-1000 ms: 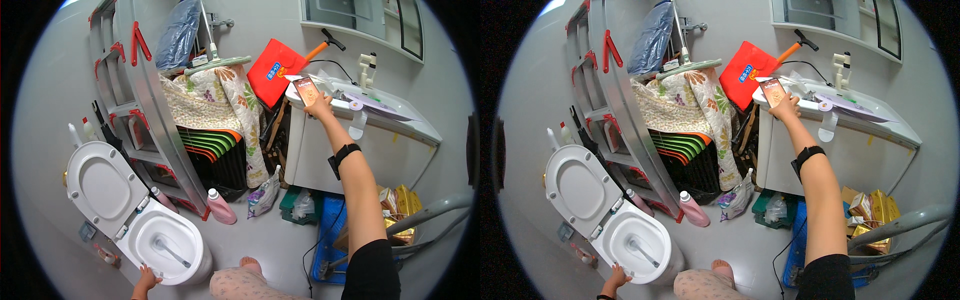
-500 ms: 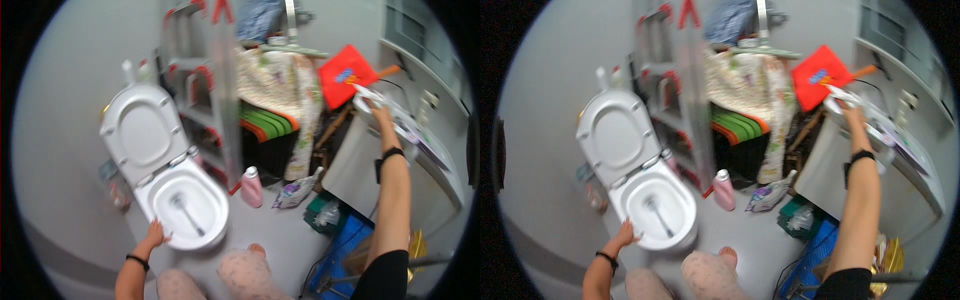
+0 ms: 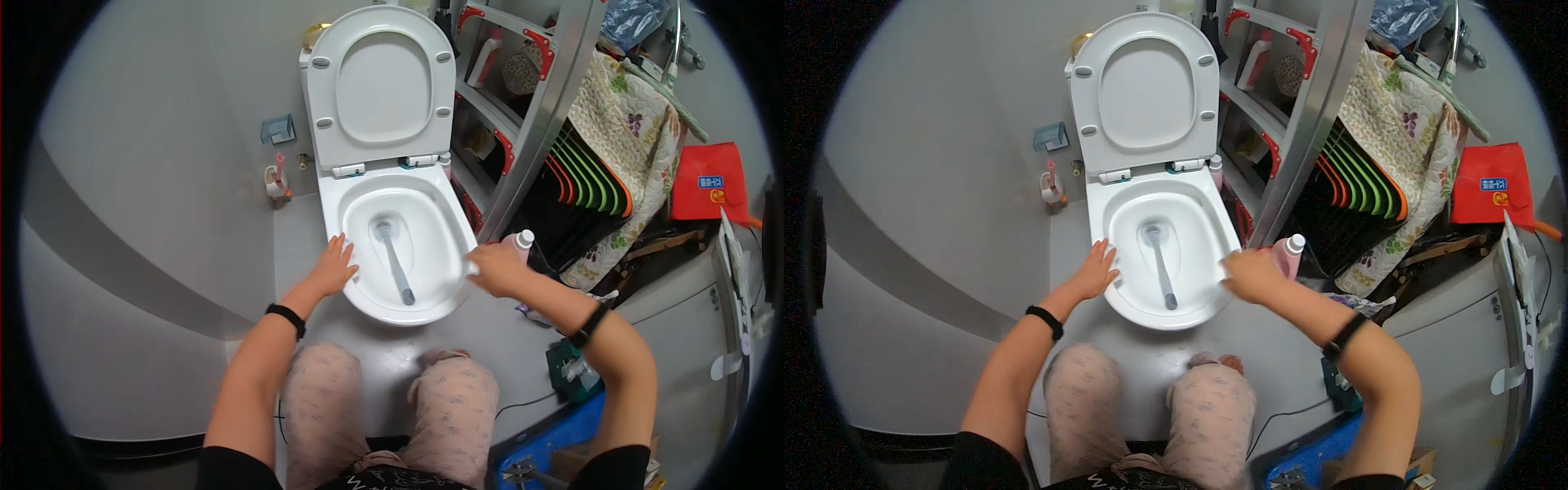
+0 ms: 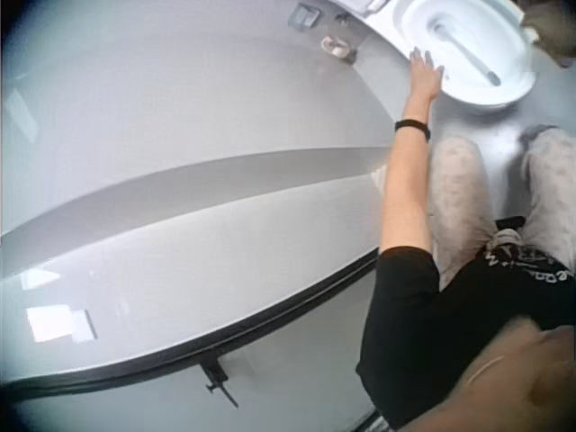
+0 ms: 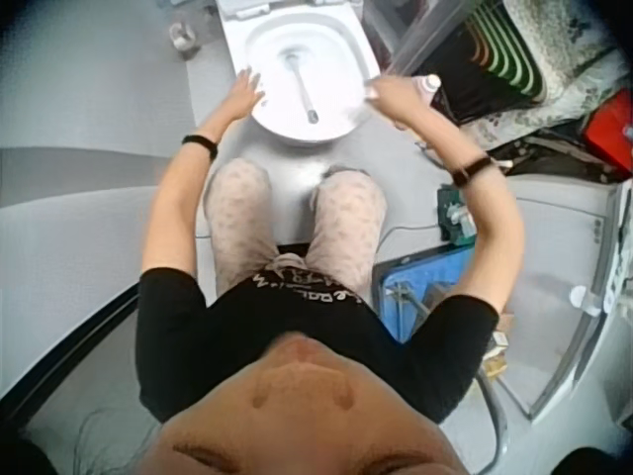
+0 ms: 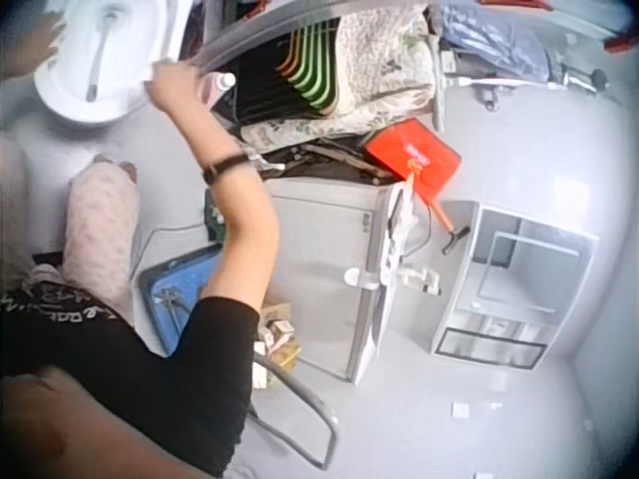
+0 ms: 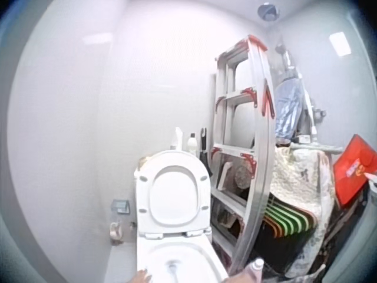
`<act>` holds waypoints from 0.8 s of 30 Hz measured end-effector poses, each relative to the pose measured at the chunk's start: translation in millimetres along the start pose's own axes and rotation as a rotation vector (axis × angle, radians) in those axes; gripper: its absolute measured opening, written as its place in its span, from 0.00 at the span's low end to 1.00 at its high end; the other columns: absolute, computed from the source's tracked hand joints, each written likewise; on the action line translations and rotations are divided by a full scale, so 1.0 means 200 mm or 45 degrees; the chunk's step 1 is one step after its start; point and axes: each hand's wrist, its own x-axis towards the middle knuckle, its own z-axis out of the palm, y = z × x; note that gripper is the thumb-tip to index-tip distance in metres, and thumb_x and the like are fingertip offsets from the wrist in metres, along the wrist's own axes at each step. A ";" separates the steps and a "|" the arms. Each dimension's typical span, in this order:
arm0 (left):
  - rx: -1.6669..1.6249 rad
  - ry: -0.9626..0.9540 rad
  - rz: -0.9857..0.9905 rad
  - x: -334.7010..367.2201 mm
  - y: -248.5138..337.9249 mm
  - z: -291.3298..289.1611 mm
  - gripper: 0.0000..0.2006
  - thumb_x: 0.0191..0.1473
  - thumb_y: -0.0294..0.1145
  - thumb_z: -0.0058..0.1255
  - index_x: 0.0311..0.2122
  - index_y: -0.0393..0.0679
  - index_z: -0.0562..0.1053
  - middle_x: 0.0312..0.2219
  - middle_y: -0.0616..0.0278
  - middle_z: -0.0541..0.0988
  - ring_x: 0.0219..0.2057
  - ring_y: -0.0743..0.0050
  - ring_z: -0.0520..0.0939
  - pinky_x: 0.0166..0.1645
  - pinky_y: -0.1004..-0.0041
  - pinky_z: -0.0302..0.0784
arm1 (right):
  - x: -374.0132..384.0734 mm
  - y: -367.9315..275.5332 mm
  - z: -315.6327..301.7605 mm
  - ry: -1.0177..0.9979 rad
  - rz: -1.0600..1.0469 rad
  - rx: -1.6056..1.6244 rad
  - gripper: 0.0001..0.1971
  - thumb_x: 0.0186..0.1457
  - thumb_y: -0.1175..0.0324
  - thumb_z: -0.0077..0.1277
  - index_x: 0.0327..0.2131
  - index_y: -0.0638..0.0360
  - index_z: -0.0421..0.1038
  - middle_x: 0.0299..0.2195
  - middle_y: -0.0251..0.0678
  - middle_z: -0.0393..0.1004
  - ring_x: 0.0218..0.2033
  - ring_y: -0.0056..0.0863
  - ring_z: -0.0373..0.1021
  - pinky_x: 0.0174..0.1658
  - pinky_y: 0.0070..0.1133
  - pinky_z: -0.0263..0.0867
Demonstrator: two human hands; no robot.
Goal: Cleaning the interior rim and bowl of a toilet using a brush and a cleaning wipe.
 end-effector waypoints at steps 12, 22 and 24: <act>-0.115 0.121 -0.116 0.10 0.00 0.08 0.34 0.50 0.36 0.42 0.56 0.29 0.44 0.55 0.33 0.35 0.56 0.31 0.34 0.59 0.53 0.36 | 0.77 -0.47 0.71 -0.852 -0.437 -0.362 0.13 0.38 0.63 0.54 0.29 0.60 0.75 0.29 0.40 0.74 0.31 0.37 0.71 0.33 0.28 0.65; 0.014 0.120 0.020 0.16 0.00 0.07 0.21 0.49 0.30 0.39 0.46 0.26 0.60 0.55 0.32 0.41 0.56 0.29 0.34 0.58 0.47 0.32 | 0.98 -0.28 0.56 -0.739 0.416 0.332 0.09 0.39 0.71 0.49 0.25 0.67 0.72 0.22 0.46 0.71 0.22 0.37 0.68 0.25 0.27 0.63; 0.198 0.049 0.060 0.16 -0.01 0.07 0.17 0.49 0.29 0.38 0.40 0.26 0.68 0.55 0.33 0.44 0.56 0.29 0.35 0.57 0.44 0.31 | 0.91 -0.28 0.42 -0.664 0.376 0.320 0.09 0.41 0.69 0.48 0.26 0.66 0.72 0.23 0.46 0.72 0.24 0.38 0.69 0.27 0.28 0.64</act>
